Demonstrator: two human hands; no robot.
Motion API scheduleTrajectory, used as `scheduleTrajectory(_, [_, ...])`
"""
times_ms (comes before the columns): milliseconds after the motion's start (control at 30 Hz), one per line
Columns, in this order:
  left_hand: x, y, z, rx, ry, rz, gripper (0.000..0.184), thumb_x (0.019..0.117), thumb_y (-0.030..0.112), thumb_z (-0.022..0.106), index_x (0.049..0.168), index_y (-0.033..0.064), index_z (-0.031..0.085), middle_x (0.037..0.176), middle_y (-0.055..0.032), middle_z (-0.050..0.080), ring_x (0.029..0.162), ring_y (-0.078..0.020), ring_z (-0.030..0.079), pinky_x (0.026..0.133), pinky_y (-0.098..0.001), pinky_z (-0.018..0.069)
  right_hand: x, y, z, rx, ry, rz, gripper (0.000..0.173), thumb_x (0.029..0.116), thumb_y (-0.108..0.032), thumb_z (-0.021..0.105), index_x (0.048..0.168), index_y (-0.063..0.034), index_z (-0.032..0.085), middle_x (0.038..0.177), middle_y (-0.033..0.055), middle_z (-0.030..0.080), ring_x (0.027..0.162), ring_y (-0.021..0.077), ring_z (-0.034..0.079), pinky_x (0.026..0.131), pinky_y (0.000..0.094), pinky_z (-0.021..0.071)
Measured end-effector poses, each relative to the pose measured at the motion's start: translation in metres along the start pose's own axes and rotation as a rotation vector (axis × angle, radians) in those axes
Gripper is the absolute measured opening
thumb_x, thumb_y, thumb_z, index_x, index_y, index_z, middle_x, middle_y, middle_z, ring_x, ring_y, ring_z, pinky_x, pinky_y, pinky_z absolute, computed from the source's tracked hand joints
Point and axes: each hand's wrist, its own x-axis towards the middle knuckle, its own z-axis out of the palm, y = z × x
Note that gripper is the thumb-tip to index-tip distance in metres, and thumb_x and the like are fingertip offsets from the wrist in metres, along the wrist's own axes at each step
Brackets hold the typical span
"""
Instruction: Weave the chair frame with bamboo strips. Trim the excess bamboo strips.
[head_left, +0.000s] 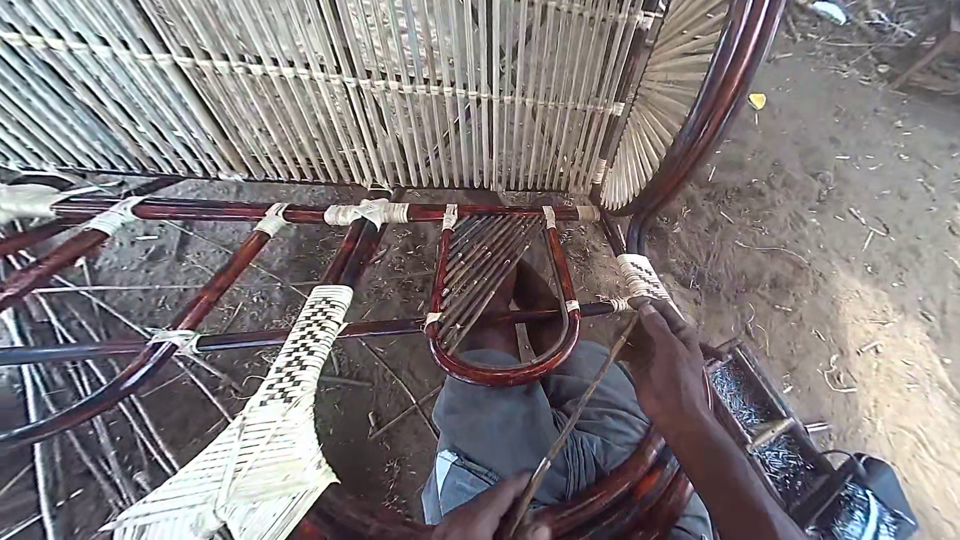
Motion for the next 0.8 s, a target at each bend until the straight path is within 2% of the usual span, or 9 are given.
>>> scheduleTrajectory(67, [0.029, 0.009, 0.009, -0.232, -0.149, -0.039, 0.063, 0.0996, 0.04, 0.063, 0.148, 0.0018, 0.049, 0.092, -0.0042, 0.068, 0.066, -0.0124, 0.059, 0.059, -0.0325, 0.052, -0.004, 0.001, 0.003, -0.047, 0.032, 0.001, 0.027, 0.1109, -0.021, 0.041, 0.11, -0.0097, 0.065, 0.076, 0.0041, 0.067, 0.061, 0.0102, 0.065, 0.056, 0.0268, 0.0582])
scheduleTrajectory(100, [0.042, 0.013, 0.014, -0.365, -0.204, -0.066, 0.067, 0.0965, 0.039, 0.067, 0.149, 0.0033, 0.046, 0.089, -0.0007, 0.064, 0.062, -0.0084, 0.054, 0.054, -0.0272, 0.0475, -0.005, 0.0, 0.005, -0.053, 0.048, 0.004, 0.027, 0.1109, -0.021, 0.04, 0.11, -0.0093, 0.065, 0.075, 0.0046, 0.066, 0.06, 0.0111, 0.065, 0.055, 0.0277, 0.0583])
scheduleTrajectory(200, [0.06, 0.021, 0.033, -0.654, -0.298, -0.136, 0.06, 0.0936, 0.028, 0.072, 0.144, 0.0049, 0.048, 0.077, 0.0046, 0.052, 0.051, -0.0036, 0.043, 0.044, -0.0199, 0.0384, -0.008, -0.002, 0.011, -0.065, 0.096, 0.023, 0.029, 0.1121, -0.023, 0.035, 0.109, -0.0087, 0.06, 0.071, 0.0066, 0.066, 0.052, 0.0136, 0.063, 0.047, 0.028, 0.0555])
scheduleTrajectory(267, [0.058, 0.025, 0.05, -0.612, -0.254, -0.133, 0.054, 0.0912, 0.025, 0.074, 0.136, 0.0029, 0.055, 0.071, 0.0067, 0.052, 0.051, -0.0029, 0.042, 0.046, -0.0203, 0.0368, -0.01, 0.005, 0.011, -0.165, 0.101, 0.016, 0.028, 0.1117, -0.029, 0.033, 0.111, -0.0143, 0.057, 0.062, 0.0017, 0.052, 0.043, 0.0101, 0.049, 0.04, 0.0246, 0.0454])
scheduleTrajectory(333, [0.051, 0.033, 0.066, -0.456, -0.152, -0.142, 0.047, 0.0892, 0.027, 0.077, 0.127, 0.0038, 0.062, 0.066, 0.0075, 0.05, 0.051, -0.0047, 0.042, 0.049, -0.0248, 0.0391, -0.013, 0.015, 0.009, -0.322, 0.073, 0.01, 0.029, 0.1108, -0.036, 0.032, 0.114, -0.0189, 0.056, 0.057, 0.0009, 0.04, 0.038, 0.0114, 0.037, 0.036, 0.0262, 0.0346])
scheduleTrajectory(467, [0.04, 0.052, 0.08, -0.261, -0.001, -0.094, 0.034, 0.0887, 0.025, 0.079, 0.11, 0.0014, 0.066, 0.063, 0.0044, 0.053, 0.049, -0.0063, 0.045, 0.049, -0.0259, 0.0415, -0.011, 0.02, 0.006, -0.409, -0.096, 0.115, 0.031, 0.1108, -0.037, 0.032, 0.112, -0.0173, 0.056, 0.057, 0.0019, 0.037, 0.037, 0.0119, 0.032, 0.034, 0.0263, 0.0313])
scheduleTrajectory(633, [0.038, 0.061, 0.081, -0.288, -0.061, -0.037, 0.026, 0.0901, 0.02, 0.076, 0.1, -0.0003, 0.063, 0.063, 0.0024, 0.055, 0.051, -0.0063, 0.048, 0.052, -0.0254, 0.0429, -0.007, 0.026, 0.031, -0.449, -0.393, 0.425, 0.024, 0.112, -0.024, 0.036, 0.113, -0.0082, 0.054, 0.061, -0.003, 0.038, 0.043, 0.005, 0.034, 0.04, 0.0196, 0.0318])
scheduleTrajectory(733, [0.043, 0.041, 0.068, -0.432, -0.061, -0.112, 0.024, 0.1006, 0.026, 0.061, 0.102, 0.0028, 0.065, 0.064, 0.0048, 0.049, 0.051, -0.0057, 0.043, 0.051, -0.0267, 0.0395, -0.008, 0.019, 0.022, -0.474, -0.287, 0.189, 0.028, 0.1116, -0.031, 0.035, 0.116, -0.013, 0.056, 0.061, 0.0002, 0.042, 0.042, 0.0084, 0.036, 0.039, 0.0233, 0.0329])
scheduleTrajectory(800, [0.048, 0.028, 0.057, -0.59, 0.021, -0.163, 0.028, 0.1077, 0.02, 0.045, 0.105, 0.0032, 0.067, 0.058, 0.0084, 0.04, 0.045, -0.0027, 0.034, 0.042, -0.022, 0.0315, -0.004, 0.009, 0.017, -0.356, -0.191, -0.012, 0.027, 0.1115, -0.031, 0.034, 0.113, -0.0142, 0.055, 0.063, 0.0015, 0.049, 0.044, 0.0092, 0.045, 0.041, 0.024, 0.0408])
